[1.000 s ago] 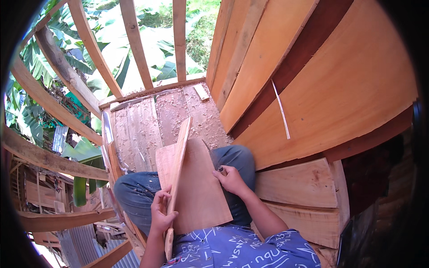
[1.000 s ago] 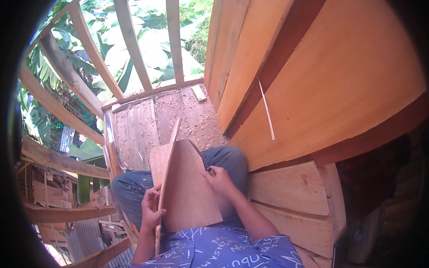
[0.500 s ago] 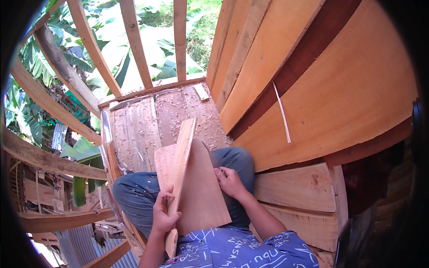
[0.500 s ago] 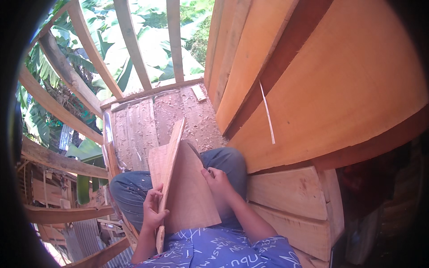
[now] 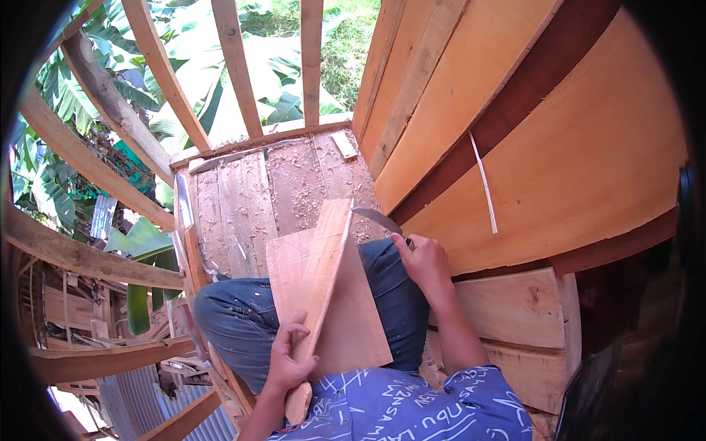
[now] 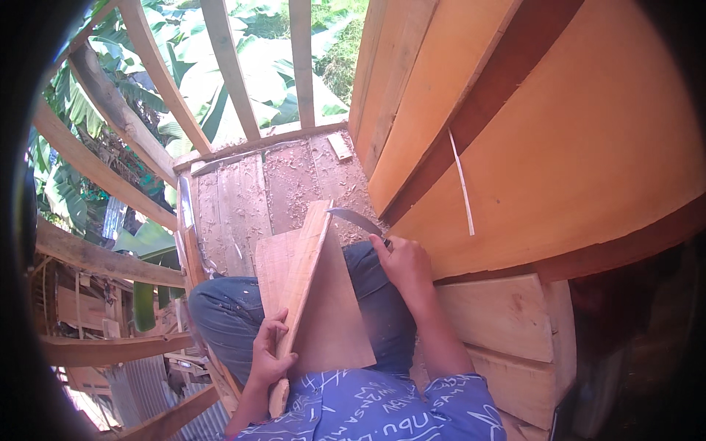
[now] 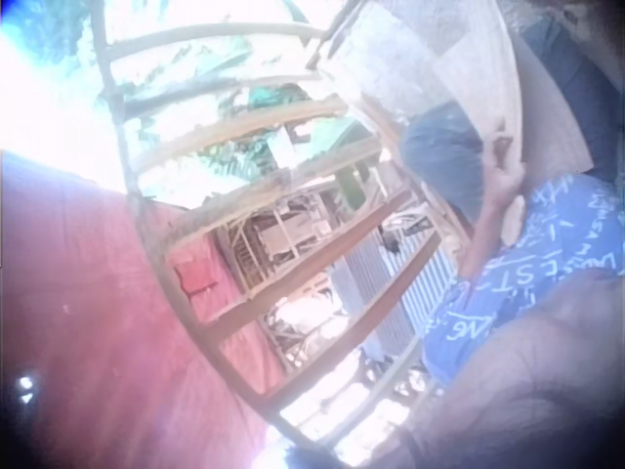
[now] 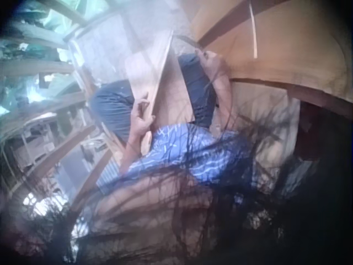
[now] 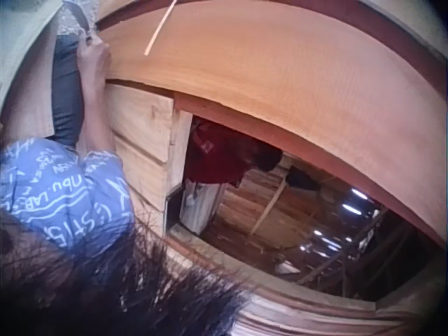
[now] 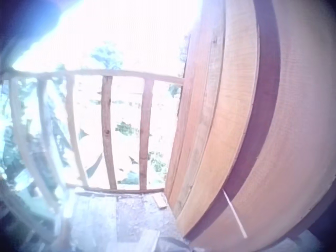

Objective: The person sits cross-legged on a wooden floor and uses a curved knife to shave and shape a rectangular piece of wood. They hold the wood with their left hand and repeatedly scrape the surface with the knife in their right hand, removing thin layers of wood.

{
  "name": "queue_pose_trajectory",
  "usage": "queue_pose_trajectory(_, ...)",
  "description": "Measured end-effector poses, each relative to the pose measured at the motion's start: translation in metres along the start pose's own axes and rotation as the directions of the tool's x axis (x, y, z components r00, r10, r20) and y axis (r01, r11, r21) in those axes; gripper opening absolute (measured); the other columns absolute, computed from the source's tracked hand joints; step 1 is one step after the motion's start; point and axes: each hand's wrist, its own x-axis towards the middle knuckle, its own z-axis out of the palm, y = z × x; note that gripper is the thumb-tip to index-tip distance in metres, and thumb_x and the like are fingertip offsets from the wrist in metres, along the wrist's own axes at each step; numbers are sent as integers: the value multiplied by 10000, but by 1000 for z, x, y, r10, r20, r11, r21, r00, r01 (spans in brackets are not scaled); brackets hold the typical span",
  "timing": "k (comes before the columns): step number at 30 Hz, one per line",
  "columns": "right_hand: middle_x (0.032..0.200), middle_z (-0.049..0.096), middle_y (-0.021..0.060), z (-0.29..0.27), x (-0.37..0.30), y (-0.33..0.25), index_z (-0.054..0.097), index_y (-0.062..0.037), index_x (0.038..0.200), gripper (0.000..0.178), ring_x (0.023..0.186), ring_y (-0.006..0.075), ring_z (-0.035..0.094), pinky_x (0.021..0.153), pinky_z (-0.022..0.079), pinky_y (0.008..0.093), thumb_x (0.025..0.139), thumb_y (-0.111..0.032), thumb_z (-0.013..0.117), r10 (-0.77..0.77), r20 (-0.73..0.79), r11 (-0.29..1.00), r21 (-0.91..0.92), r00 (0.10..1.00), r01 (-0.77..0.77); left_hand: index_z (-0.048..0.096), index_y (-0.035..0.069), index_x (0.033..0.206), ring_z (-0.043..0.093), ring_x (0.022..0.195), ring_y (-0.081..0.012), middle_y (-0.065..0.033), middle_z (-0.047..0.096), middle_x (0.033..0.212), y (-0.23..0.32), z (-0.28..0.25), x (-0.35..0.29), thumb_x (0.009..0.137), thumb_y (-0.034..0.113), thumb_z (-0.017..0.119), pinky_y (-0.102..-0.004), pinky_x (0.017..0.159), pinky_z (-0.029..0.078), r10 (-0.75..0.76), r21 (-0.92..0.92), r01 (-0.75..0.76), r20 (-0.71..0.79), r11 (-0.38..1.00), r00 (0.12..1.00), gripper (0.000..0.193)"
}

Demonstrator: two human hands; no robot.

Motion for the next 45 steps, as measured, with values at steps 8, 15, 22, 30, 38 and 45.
queue_pose_trajectory(8, 656, 640, 219, 7, -1, -4, 659, -12, 709, 619, 683, 411, 660, 628, 521, 502, 925, -580, 541, 19, 9, 1000, -9, 1000, -19, 523, 92, 1080, 428, 1366, -312, -191, 480, 1413, -2, -1, -1, 621, 12, 696, -396, 1133, 314, 30, 48, -30, 1, 998, 1000, 497)
queue_pose_trajectory(15, 700, 642, 226, 20, -25, -24, 633, -25, 708, 579, 720, 431, 648, 641, 510, 499, 945, -545, 537, -61, 108, 992, 118, 992, 49, 525, 87, 1060, 428, 1365, -313, -190, 484, 1407, -3, -1, 5, 603, 24, 702, -398, 1122, 322, 27, 56, -28, 13, 998, 1000, 494)
queue_pose_trajectory(22, 629, 610, 207, 16, -35, -35, 657, -14, 728, 582, 659, 402, 649, 612, 498, 486, 933, -549, 554, -134, 233, 980, 175, 963, 94, 527, 78, 1053, 437, 1357, -343, -176, 518, 1392, -6, -3, 5, 595, 68, 714, -416, 1132, 307, 28, 101, -26, -19, 995, 999, 494)
queue_pose_trajectory(30, 621, 628, 189, 2, -9, -15, 642, -35, 681, 585, 643, 406, 648, 593, 512, 483, 909, -570, 578, 1, 123, 998, 68, 992, -9, 530, 81, 1049, 453, 1343, -336, -197, 524, 1391, -1, -3, 8, 601, 101, 720, -433, 1133, 300, 28, 151, -27, -8, 988, 1000, 486)
queue_pose_trajectory(38, 628, 611, 222, 15, -6, -3, 631, -9, 692, 612, 668, 430, 637, 604, 497, 503, 920, -572, 562, 79, 69, 992, 88, 994, -85, 510, 83, 1031, 440, 1346, -341, -226, 525, 1367, -6, -2, 10, 591, 82, 713, -428, 1138, 281, 0, 94, 4, -44, 996, 999, 485)
queue_pose_trajectory(45, 494, 499, 68, 34, -6, -6, 494, -62, 602, 591, 440, 190, 499, 449, 362, 314, 987, -508, 530, -89, 111, 701, 713, 990, -17, 511, 87, 1038, 429, 1362, -341, -218, 508, 1384, -3, 2, 16, 589, 56, 710, -432, 1140, 286, 18, 92, -16, -14, 996, 1000, 492)
